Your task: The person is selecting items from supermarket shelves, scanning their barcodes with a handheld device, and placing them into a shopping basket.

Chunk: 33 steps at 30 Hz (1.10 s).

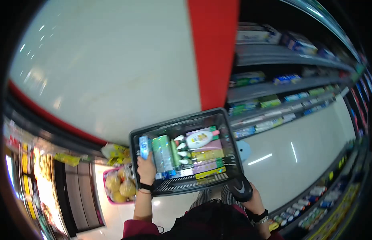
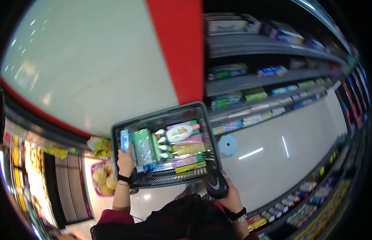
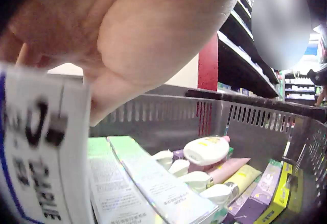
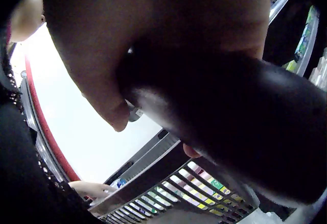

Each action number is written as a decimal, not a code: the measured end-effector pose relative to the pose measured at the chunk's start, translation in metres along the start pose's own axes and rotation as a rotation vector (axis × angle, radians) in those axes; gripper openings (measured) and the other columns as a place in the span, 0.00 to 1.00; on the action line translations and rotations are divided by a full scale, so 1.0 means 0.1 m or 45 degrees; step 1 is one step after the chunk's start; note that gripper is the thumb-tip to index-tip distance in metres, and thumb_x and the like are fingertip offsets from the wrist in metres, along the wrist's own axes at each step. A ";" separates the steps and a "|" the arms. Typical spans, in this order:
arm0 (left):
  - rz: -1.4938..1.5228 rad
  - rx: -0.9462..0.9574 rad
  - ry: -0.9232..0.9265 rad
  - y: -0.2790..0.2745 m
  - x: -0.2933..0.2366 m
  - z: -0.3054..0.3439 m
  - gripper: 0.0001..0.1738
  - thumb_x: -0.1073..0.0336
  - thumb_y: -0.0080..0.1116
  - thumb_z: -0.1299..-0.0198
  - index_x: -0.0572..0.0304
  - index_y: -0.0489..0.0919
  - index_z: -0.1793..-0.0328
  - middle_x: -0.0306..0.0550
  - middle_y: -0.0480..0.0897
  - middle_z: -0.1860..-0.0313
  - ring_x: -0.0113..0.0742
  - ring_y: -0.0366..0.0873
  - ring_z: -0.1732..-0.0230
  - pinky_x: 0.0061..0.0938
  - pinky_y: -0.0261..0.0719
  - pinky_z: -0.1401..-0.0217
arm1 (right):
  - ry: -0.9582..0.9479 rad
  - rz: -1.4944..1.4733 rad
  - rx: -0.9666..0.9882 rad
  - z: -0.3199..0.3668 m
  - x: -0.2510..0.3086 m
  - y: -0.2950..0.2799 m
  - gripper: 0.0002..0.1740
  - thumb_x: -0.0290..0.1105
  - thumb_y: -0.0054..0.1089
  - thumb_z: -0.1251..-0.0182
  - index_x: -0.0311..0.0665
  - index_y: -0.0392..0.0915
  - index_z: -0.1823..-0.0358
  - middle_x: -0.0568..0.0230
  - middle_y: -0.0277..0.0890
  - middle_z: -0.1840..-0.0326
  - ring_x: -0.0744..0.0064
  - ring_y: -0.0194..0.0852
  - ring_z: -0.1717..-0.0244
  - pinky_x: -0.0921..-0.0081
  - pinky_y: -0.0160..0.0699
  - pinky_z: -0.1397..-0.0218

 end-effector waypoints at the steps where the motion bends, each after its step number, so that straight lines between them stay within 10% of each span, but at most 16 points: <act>1: 0.003 0.008 0.078 0.05 -0.06 -0.09 0.22 0.66 0.49 0.39 0.40 0.75 0.37 0.60 0.70 0.55 0.60 0.75 0.55 0.45 0.78 0.58 | 0.038 -0.003 -0.069 0.04 -0.06 -0.04 0.30 0.27 0.71 0.51 0.29 0.72 0.44 0.51 0.77 0.48 0.57 0.78 0.47 0.70 0.74 0.43; 8: -0.163 -0.261 0.211 -0.32 -0.38 -0.20 0.25 0.60 0.63 0.47 0.50 0.76 0.40 0.68 0.60 0.30 0.64 0.69 0.40 0.45 0.74 0.45 | 0.117 -0.032 -0.283 0.26 -0.38 -0.44 0.28 0.31 0.73 0.51 0.32 0.75 0.47 0.53 0.77 0.52 0.57 0.78 0.51 0.69 0.75 0.46; 14: 0.673 0.257 0.863 -1.10 -2.03 0.55 0.20 0.70 0.57 0.41 0.63 0.74 0.42 0.59 0.75 0.42 0.57 0.71 0.39 0.39 0.67 0.34 | 0.095 0.069 -0.227 0.36 -0.57 -0.88 0.25 0.39 0.69 0.53 0.41 0.76 0.51 0.60 0.76 0.52 0.53 0.77 0.54 0.60 0.72 0.55; 33: 0.732 0.404 1.806 -1.01 -6.58 2.60 0.18 0.70 0.57 0.41 0.61 0.76 0.43 0.57 0.76 0.43 0.56 0.73 0.41 0.37 0.70 0.37 | 0.276 0.151 -0.974 2.04 -1.96 -3.50 0.22 0.35 0.70 0.52 0.36 0.75 0.56 0.54 0.76 0.60 0.49 0.76 0.57 0.63 0.76 0.54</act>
Point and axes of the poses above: each hand's wrist, its own z-axis away from the middle knuckle, its own y-axis out of the palm, x = y × z, the point moved 7 cm from there along -z, towards the middle knuckle
